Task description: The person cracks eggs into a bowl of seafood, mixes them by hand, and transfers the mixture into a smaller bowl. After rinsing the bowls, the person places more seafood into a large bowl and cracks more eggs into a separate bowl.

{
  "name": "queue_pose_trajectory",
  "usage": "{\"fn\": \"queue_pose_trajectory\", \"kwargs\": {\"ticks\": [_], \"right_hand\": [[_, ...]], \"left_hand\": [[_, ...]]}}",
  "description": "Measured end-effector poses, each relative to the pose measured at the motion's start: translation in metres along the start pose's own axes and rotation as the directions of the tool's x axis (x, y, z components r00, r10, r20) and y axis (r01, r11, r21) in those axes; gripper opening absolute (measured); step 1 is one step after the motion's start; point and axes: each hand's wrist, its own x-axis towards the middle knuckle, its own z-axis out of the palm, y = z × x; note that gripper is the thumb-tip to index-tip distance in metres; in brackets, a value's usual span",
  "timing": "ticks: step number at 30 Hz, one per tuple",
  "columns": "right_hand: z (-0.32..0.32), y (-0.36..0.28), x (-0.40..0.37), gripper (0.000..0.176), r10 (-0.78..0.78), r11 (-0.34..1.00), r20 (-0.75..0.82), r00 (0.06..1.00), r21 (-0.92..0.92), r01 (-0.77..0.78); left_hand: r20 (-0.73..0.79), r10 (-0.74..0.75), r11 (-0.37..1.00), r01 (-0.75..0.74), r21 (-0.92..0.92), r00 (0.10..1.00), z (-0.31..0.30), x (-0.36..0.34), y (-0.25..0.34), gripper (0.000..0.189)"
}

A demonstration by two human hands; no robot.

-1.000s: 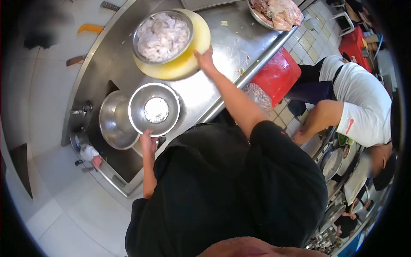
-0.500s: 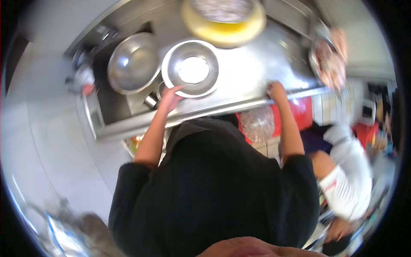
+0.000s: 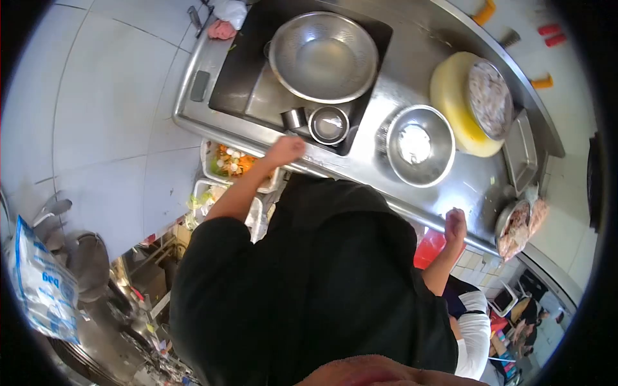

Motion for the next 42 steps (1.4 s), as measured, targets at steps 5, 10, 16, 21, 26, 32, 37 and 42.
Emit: {"fn": "queue_pose_trajectory", "kwargs": {"ticks": [5,10,16,21,26,32,37,42], "right_hand": [[0.181,-0.004,-0.055,0.017,-0.163,0.986,0.462,0.872,0.113,0.124],[0.415,0.064,-0.054,0.011,0.229,0.948,0.641,0.733,-0.317,-0.018],[0.517,0.110,-0.040,0.039,0.154,0.119,0.752,0.641,-0.658,0.744],[0.494,0.114,-0.013,0.028,0.055,0.121,0.588,0.807,-0.806,0.579],[0.425,0.076,-0.042,0.038,0.128,0.673,0.095,0.987,-0.739,-0.016],[0.334,0.092,-0.068,0.077,0.381,0.869,-0.078,0.921,0.371,-0.328],[0.324,0.106,-0.023,0.039,0.133,0.959,-0.428,0.894,0.284,-0.007],[0.386,0.036,-0.035,0.047,-0.900,0.046,0.085,0.428,-0.957,0.288]], "left_hand": [[-0.709,-0.048,0.903,0.334,0.269,0.703,-0.177,-0.046,-0.089,0.023],[-0.675,-0.208,0.775,0.540,0.328,0.708,-0.236,0.007,-0.064,0.018],[-0.310,0.029,0.994,-0.060,-0.091,0.950,-0.217,0.147,0.059,0.027],[-0.257,0.067,0.943,-0.145,-0.300,0.964,-0.233,0.309,0.092,0.035],[-0.259,-0.182,0.884,0.042,-0.466,0.949,-0.266,0.429,0.105,0.046],[-0.023,0.033,0.632,-0.038,-0.774,0.999,-0.295,0.484,0.074,0.042],[-0.064,-0.092,0.681,0.016,-0.732,0.994,-0.301,0.493,0.076,0.021],[0.002,-0.236,0.705,0.172,-0.688,0.972,-0.309,0.505,0.087,0.021]]}}
